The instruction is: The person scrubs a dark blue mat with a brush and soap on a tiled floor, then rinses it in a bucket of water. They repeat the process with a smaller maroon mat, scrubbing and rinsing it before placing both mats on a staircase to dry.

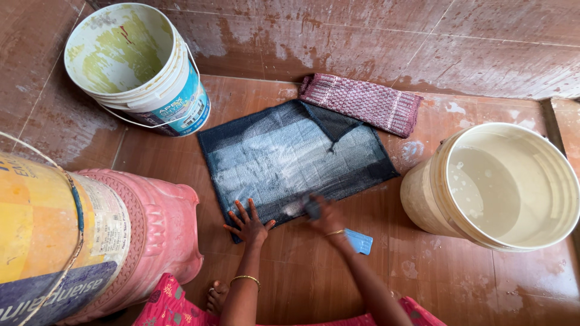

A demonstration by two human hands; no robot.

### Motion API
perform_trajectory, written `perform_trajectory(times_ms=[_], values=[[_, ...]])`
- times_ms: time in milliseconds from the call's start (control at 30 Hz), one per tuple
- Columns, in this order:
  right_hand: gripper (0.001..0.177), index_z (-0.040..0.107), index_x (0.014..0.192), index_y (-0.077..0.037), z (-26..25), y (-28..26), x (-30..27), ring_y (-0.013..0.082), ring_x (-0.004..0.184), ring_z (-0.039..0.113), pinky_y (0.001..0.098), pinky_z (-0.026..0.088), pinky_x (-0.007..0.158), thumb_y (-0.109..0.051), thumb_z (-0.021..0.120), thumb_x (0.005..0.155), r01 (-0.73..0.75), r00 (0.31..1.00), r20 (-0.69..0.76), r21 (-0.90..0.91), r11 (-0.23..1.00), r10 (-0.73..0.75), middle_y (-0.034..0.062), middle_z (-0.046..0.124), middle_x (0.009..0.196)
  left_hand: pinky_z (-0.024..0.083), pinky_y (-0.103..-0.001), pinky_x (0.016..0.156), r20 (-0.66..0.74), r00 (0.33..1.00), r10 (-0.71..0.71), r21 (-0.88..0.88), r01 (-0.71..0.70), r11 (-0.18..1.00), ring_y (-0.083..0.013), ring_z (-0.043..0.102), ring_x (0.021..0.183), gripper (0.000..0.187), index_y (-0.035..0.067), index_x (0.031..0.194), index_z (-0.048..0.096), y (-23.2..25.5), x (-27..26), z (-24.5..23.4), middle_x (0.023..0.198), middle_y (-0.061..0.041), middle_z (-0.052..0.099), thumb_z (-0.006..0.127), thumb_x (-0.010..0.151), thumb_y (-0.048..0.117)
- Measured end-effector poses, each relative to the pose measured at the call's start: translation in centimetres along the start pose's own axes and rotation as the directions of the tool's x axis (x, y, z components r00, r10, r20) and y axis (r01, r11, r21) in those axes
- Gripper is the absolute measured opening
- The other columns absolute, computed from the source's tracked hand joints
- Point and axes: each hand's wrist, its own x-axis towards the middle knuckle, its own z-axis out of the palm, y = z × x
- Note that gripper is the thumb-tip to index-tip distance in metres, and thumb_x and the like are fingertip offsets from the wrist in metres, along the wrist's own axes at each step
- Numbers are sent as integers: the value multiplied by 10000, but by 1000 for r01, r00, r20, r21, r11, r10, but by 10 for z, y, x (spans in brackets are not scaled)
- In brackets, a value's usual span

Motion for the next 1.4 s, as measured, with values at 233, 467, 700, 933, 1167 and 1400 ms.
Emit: perform_trajectory(times_ms=[233,467,700,933,1167,1400], values=[[808,510,1402,-328,-55,121,64,476,1044,633,574,557,805,-314,877,682,-357,868,-318,133,925,381,279,583,1214,-101,-798,1093,34,999,-24,43,23,999,-478,-217,1528,1247,366,1623,-169,1,6,-1,1672,-129,-332,644,781,795],[960,404,1454,-333,32,-18,8,418,990,669,519,588,756,-332,897,630,-79,983,-166,4,997,79,217,573,1181,-95,-801,1103,54,998,-23,42,20,999,-491,-232,1526,1223,359,1616,-178,3,1,-4,1667,-132,-339,613,799,810],[919,426,1412,-348,9,-8,7,439,968,681,509,602,750,-285,926,643,62,994,77,159,985,-75,228,533,1292,-83,-782,1125,98,994,-44,31,41,999,-469,-223,1534,1244,368,1611,-200,6,-3,-12,1658,-111,-367,636,794,791],[828,499,1400,-241,-47,133,75,475,923,659,543,569,765,-188,883,668,-126,858,-478,164,978,190,302,637,1097,-46,-793,1125,30,1000,-4,27,3,1000,-502,-198,1530,1251,346,1617,-183,0,-2,-6,1662,-137,-346,650,792,781],[852,472,1426,-268,14,8,16,425,976,680,521,590,801,-224,843,660,80,972,-231,169,982,-40,241,631,1101,-36,-783,1134,51,999,-13,43,11,999,-503,-214,1526,1250,345,1618,-181,1,1,-5,1658,-138,-352,645,791,788],[899,425,1442,-336,-6,-40,-16,462,1022,656,515,603,783,-246,869,665,34,992,120,79,996,-43,230,523,1320,12,-789,1144,42,999,-6,4,6,1000,-488,-214,1533,1245,358,1612,-183,2,-4,-11,1661,-122,-351,654,791,776]])
